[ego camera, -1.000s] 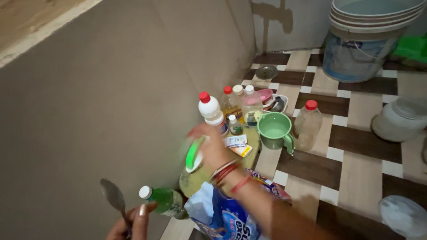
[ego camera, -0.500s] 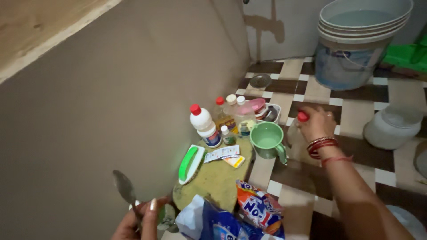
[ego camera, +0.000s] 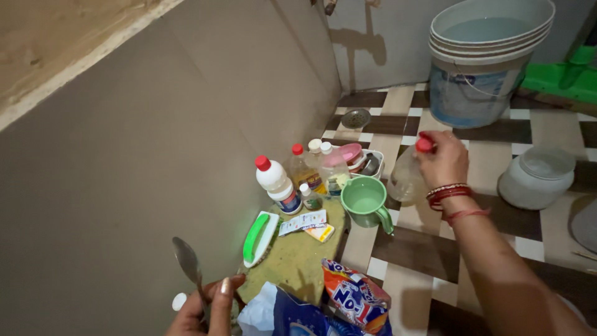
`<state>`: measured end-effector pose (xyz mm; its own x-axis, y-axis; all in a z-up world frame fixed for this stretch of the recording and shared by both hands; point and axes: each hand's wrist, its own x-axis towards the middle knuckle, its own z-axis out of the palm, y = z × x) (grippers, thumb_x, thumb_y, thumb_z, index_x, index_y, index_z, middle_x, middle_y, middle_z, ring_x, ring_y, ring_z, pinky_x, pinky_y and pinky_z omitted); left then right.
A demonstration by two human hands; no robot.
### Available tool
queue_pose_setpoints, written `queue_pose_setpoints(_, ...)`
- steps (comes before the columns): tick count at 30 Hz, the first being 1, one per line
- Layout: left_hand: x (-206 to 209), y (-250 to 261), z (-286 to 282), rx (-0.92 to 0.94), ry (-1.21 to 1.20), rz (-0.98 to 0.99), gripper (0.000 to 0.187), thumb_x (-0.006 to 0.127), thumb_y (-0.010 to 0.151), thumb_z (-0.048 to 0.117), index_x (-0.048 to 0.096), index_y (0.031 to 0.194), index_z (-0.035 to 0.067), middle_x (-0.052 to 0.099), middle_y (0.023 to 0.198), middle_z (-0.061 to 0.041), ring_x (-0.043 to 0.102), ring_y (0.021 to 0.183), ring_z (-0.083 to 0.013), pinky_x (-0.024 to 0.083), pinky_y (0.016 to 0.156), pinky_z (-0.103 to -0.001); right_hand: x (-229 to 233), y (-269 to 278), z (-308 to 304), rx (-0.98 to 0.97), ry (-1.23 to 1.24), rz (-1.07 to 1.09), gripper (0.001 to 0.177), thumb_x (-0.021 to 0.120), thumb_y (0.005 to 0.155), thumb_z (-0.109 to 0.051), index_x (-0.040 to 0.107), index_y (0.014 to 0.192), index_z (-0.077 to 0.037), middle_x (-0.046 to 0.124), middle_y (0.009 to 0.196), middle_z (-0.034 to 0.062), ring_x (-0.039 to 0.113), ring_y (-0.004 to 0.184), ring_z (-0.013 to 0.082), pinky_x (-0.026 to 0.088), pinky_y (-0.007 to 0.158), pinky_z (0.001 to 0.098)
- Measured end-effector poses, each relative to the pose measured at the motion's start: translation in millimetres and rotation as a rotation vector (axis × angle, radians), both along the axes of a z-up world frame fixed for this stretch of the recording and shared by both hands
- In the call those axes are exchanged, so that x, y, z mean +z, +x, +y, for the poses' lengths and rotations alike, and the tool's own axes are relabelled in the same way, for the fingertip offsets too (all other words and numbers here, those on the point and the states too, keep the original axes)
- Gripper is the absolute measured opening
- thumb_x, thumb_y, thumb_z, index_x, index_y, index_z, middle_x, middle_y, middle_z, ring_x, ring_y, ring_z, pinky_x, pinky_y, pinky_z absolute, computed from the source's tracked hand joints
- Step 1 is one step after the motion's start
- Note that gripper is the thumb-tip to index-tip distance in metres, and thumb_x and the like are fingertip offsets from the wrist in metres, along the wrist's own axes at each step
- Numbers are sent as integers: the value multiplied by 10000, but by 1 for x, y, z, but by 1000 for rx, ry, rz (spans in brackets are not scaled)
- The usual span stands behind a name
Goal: The person organizes various household supplies on a tiled floor, moving bottles, containers, and packets into a more orderly arrangement. They handle items one at a time, repositioning them and occasionally opening or closing containers.
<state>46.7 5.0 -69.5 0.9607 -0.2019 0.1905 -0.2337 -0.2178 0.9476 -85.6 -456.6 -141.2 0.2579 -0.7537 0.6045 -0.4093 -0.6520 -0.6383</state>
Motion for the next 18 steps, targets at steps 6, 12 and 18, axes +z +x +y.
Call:
queue_pose_setpoints(6,16,-9,-1,44,9,-71,171,702,925,121,807,911,-13,822,891,-130,768,934,-188,542,979,-359,60,-16,24,45,-23,-190,401,883,797,-85,741,1165,-11,705,1032,151,665,824,256,541,762,362)
queue_pose_setpoints(12,46,-14,4,193,-74,-126,121,734,913,77,789,909,-31,806,881,-131,731,875,-176,547,937,-341,123,-7,84,392,116,-565,333,805,958,-35,680,1262,17,713,1171,78,686,1067,157,577,970,311)
queue_pose_setpoints(18,94,-20,30,243,-124,-259,154,697,985,110,751,967,-33,794,933,-129,630,764,-55,501,794,-224,140,48,210,1057,496,-711,443,744,885,-33,587,1297,8,700,1241,80,703,1095,144,593,987,307)
